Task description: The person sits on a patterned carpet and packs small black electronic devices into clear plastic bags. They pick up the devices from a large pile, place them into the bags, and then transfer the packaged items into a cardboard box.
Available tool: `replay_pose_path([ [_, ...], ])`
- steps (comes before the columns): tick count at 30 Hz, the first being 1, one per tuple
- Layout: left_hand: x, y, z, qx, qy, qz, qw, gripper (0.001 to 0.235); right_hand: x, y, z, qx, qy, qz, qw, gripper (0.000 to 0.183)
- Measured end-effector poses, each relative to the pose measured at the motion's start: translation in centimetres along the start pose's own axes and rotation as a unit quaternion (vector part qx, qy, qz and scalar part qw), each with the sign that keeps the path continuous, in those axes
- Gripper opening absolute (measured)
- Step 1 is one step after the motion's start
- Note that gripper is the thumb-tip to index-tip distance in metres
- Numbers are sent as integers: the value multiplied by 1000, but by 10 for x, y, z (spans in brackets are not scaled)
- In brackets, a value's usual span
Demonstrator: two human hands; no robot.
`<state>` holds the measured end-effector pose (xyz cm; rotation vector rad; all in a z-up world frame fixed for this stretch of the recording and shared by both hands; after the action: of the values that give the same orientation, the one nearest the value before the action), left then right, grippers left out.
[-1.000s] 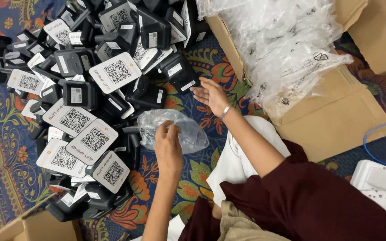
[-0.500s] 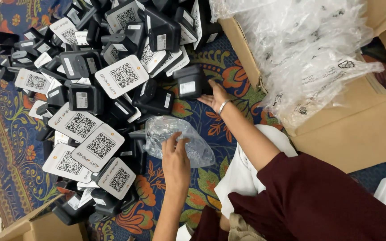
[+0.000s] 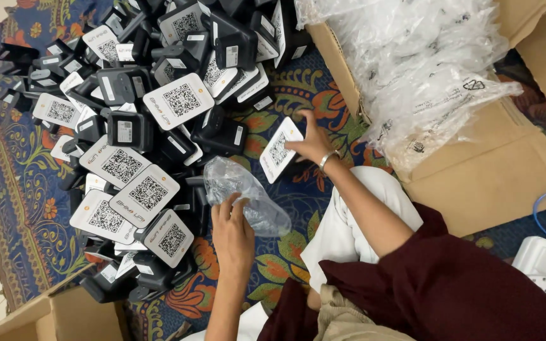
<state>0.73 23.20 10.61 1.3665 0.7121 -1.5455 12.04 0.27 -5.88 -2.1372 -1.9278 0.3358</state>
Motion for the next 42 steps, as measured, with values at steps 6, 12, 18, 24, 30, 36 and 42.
replay_pose_path([
  [6,-4,-1,7,-11,20,32,999,31,5,-39,44,-13,-35,-52,998,37],
  [12,2,5,6,-27,42,-1,999,55,-35,-64,11,-76,204,-25,976,34],
  [18,-2,23,13,-64,-24,-56,996,58,-30,-54,37,-91,500,-104,855,32],
  [24,19,38,18,-8,-117,-3,993,52,-18,-56,39,-65,500,-125,855,30],
  [30,7,55,21,-26,-197,13,980,50,-23,-49,56,-84,341,-43,935,29],
  [36,9,54,13,-11,-114,57,992,58,-8,-55,36,-90,216,-94,968,31],
  [42,10,63,45,-78,-23,-61,995,74,-5,-63,13,-125,174,-102,971,38],
])
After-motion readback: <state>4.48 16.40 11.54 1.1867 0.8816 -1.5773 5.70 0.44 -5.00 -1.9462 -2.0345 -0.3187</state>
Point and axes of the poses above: each hand's wrist, its own y-axis towards the middle knuckle, its own x-axis out of the palm, z = x × y, the point moved 7 cm from there along y, towards the middle knuckle, and after that the axes turned 8 degrees about -z, right-handed, at the moved point
